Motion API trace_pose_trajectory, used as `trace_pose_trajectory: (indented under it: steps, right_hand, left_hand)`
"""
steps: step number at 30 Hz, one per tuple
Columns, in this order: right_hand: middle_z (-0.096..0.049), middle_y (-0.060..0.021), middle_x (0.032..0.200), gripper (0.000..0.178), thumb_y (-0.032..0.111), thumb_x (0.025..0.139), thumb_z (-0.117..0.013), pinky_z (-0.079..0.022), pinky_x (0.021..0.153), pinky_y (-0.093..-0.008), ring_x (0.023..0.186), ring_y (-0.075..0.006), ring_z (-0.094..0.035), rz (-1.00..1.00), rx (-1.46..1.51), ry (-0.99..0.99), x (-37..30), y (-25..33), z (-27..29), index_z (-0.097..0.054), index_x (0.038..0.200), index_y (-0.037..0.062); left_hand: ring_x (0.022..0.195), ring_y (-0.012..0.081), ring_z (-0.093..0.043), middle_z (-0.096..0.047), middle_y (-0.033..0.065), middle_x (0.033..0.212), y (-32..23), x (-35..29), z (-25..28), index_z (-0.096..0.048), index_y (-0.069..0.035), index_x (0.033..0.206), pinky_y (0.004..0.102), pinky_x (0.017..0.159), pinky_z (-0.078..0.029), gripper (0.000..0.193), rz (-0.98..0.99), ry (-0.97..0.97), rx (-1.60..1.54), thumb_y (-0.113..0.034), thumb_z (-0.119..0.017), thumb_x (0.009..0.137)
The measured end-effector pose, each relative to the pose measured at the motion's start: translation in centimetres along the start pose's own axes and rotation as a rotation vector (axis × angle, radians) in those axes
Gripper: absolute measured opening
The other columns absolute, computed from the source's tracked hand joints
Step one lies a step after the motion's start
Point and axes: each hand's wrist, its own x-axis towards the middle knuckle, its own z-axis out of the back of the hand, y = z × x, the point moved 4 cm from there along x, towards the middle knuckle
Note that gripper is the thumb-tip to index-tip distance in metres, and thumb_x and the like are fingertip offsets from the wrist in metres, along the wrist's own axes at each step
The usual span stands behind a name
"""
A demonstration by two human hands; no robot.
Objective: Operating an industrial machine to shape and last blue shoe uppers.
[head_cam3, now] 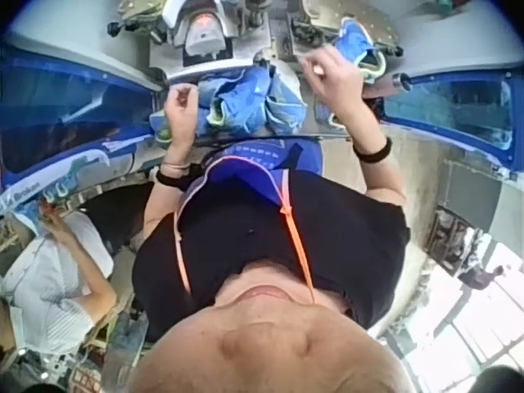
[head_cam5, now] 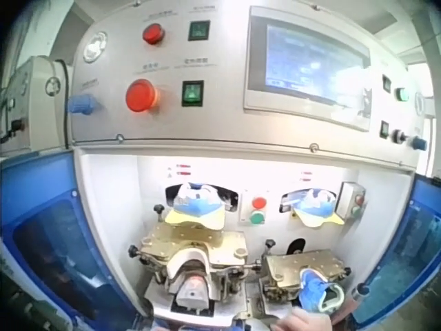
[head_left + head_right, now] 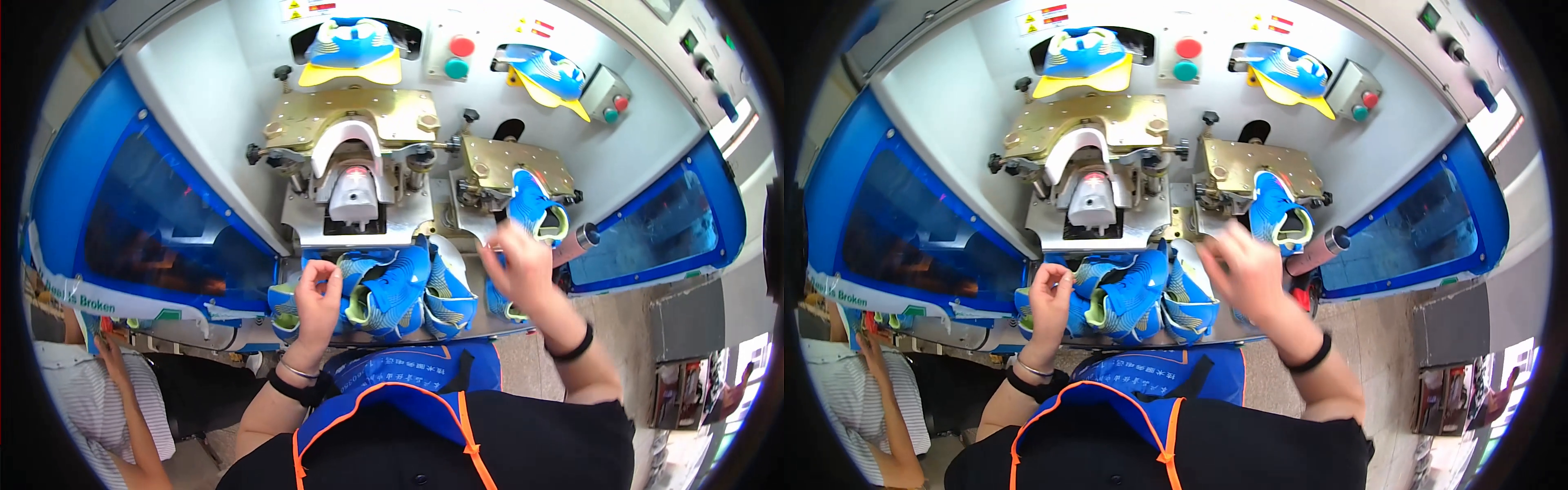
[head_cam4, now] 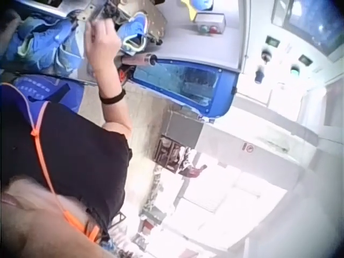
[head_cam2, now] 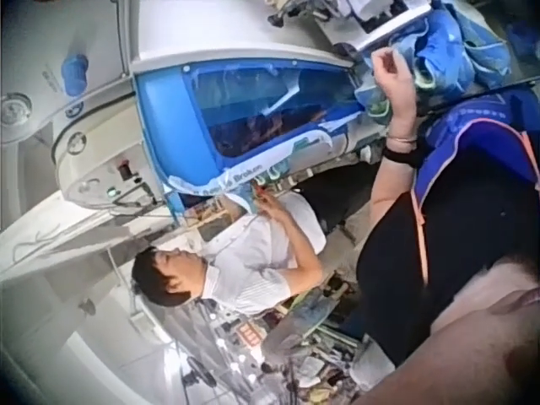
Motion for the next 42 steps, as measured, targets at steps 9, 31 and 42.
trace_pose_trajectory:
  steps: [9,31,42]
  right_hand:
    - [-0.063,-0.0175,0.103,0.034,0.035,0.092,-0.059,-0.05,0.071,-0.0431,0.085,-0.0377,-0.062,0.077,-0.141,-0.057,28.9,1.6,-9.2,-0.058,0.114,0.0084]
    - [-0.056,-0.0133,0.106,0.047,0.026,0.074,-0.077,-0.049,0.078,-0.041,0.094,-0.0329,-0.058,-0.044,0.011,-0.009,5.6,14.5,-13.8,-0.06,0.112,0.0057]
    - [-0.064,-0.0117,0.107,0.05,0.049,0.081,-0.069,-0.047,0.085,-0.0428,0.101,-0.0305,-0.061,-0.13,-0.011,0.073,8.5,10.8,-19.5,-0.065,0.115,0.0129]
  left_hand:
    - [0.073,0.0059,-0.056,-0.061,0.0008,0.083,-3.2,-2.0,-0.4,-0.059,-0.002,0.093,0.0221,0.069,-0.046,0.008,-0.042,0.275,-0.103,-0.008,-0.064,0.092]
    - [0.089,0.0173,-0.068,-0.065,0.005,0.106,2.9,5.7,1.4,-0.051,-0.01,0.126,0.034,0.076,-0.06,0.036,0.528,0.5,-0.802,-0.035,-0.052,0.101]
    - [0.084,0.0211,-0.071,-0.066,0.0094,0.101,4.1,6.9,0.1,-0.05,-0.011,0.123,0.0324,0.071,-0.062,0.038,0.6,0.403,-0.831,-0.042,-0.043,0.102]
